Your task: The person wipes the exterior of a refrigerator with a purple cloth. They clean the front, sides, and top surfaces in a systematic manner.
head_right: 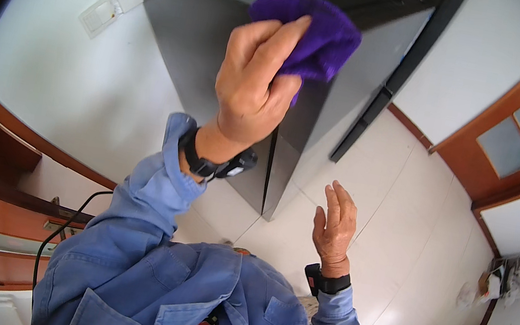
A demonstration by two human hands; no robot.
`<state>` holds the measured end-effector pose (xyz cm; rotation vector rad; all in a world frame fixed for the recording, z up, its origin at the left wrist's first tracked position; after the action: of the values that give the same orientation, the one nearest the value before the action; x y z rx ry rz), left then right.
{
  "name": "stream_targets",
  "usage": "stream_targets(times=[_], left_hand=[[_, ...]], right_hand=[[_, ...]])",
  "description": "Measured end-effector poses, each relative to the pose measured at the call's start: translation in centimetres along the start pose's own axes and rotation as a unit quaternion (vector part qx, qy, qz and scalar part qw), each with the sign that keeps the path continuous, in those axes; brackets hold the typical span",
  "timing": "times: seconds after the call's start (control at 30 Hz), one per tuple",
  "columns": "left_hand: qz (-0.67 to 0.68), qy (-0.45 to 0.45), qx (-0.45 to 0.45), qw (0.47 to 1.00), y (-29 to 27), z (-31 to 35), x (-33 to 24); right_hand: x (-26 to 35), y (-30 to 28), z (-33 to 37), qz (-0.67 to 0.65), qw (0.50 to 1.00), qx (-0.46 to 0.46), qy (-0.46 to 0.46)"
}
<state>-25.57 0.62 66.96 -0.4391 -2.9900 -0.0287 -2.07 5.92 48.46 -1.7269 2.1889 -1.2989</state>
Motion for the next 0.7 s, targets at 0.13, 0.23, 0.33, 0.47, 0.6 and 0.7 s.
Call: stream_targets(times=[0.13, 0.23, 0.33, 0.47, 0.6, 0.7], left_hand=[[-0.059, 0.059, 0.026, 0.996, 1.3, 2.2, -1.4], [-0.027, 0.013, 0.122, 0.992, 0.0, 6.5, -3.6], [-0.010, -0.055, 0.171, 0.984, -1.0, 8.3, -4.7], [-0.051, -0.100, 0.073, 0.991, -1.7, 3.8, -4.1], [-0.094, 0.019, 0.008, 0.995, -0.7, -5.1, -0.1], [-0.110, -0.027, 0.231, 0.966, 1.7, -7.7, 0.6]], right_hand=[[-4.2, 0.1, 6.6, -0.002, 0.994, 0.026, 0.102], [-6.2, 0.0, 11.3, -0.025, 0.980, 0.065, 0.184], [-7.1, -0.3, 14.8, -0.042, 0.968, 0.088, 0.229], [-7.7, -0.8, 16.6, -0.043, 0.971, 0.086, 0.221], [-8.1, -1.2, 17.2, -0.072, 0.959, 0.111, 0.251], [-8.2, -1.5, 17.8, -0.082, 0.964, 0.114, 0.227]])
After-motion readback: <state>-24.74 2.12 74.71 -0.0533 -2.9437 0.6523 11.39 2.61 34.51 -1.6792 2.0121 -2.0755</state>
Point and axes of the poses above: each hand's wrist, its own z-axis away from the middle knuckle, its own y-axis out of the palm, x = y × z, the point moved 2 cm from there along -z, towards the middle knuckle, and after that the axes turned 8 degrees about y, right-handed, at the moved point
